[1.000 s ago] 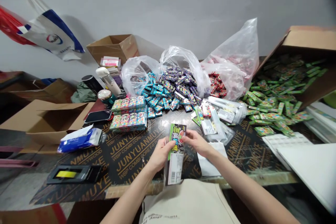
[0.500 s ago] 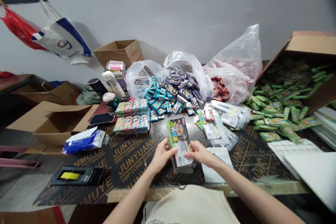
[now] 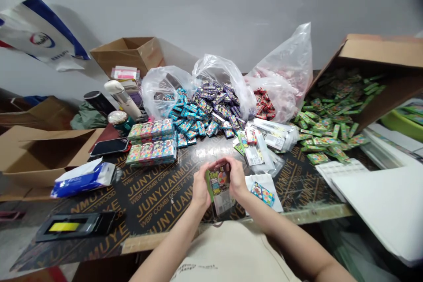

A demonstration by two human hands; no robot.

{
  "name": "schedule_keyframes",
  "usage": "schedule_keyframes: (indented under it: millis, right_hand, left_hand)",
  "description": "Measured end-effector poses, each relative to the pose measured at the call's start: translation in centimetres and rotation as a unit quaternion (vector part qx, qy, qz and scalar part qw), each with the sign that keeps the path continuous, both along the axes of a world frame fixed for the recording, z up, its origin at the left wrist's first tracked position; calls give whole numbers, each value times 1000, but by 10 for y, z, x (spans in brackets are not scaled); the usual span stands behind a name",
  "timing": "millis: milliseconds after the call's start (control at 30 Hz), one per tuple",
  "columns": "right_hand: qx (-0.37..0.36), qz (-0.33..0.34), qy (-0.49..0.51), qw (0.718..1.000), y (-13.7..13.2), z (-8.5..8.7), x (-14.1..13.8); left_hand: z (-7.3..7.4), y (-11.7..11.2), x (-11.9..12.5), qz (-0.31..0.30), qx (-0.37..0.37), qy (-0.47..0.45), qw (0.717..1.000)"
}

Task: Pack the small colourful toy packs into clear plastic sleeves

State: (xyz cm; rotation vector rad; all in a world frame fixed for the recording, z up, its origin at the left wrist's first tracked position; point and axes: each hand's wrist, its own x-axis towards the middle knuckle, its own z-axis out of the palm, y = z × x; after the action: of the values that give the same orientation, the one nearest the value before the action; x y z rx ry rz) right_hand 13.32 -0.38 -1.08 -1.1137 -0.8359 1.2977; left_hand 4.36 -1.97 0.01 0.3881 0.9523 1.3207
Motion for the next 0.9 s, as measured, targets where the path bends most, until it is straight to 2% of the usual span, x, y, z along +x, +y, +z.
schedule_keyframes:
  millis: [67,133,167,233,267,367,400,433,500,633,700,767,900]
  right_hand:
    - [-3,15,8,1000,-1,1,8]
    - [-11,25,20,999,0,4,20]
    - [-10,36,21,999,1,6,27]
    - [17,76,-8,997,2,8,39]
    - [43,94,-40,994,2,9,44]
    - [142,120,-162,969,-2,11,58]
    - [166,125,-191,959,-3,11,62]
    - [180,131,-213,951,-5,12,64]
    - [170,143,-230,947,-5,15,68]
    - [102,194,-218,951,0,26,70]
    - [91,220,-212,948,4,29,70]
    - [91,230,-209,946,7,31,71]
    - [100,236,-206,944,8,26,77]
  left_hand:
    - [-1,4,-9,-38,14,16,999]
    - [2,6,-19,-103,33,56,993]
    - [4,7,-23,-123,50,95,987]
    - [9,6,-29,-120,119,220,961]
    - [12,5,-30,-104,172,298,933]
    - [17,1,-33,-77,317,480,814]
    - [18,0,-33,-79,342,509,786]
    - [19,1,-34,-84,351,523,772]
    - [22,4,-35,-106,328,521,781]
    - [32,16,-37,-182,226,471,833]
    - [36,18,-35,-198,215,468,834]
    - [37,16,-33,-188,234,493,816]
    - [34,4,-29,-146,346,553,744]
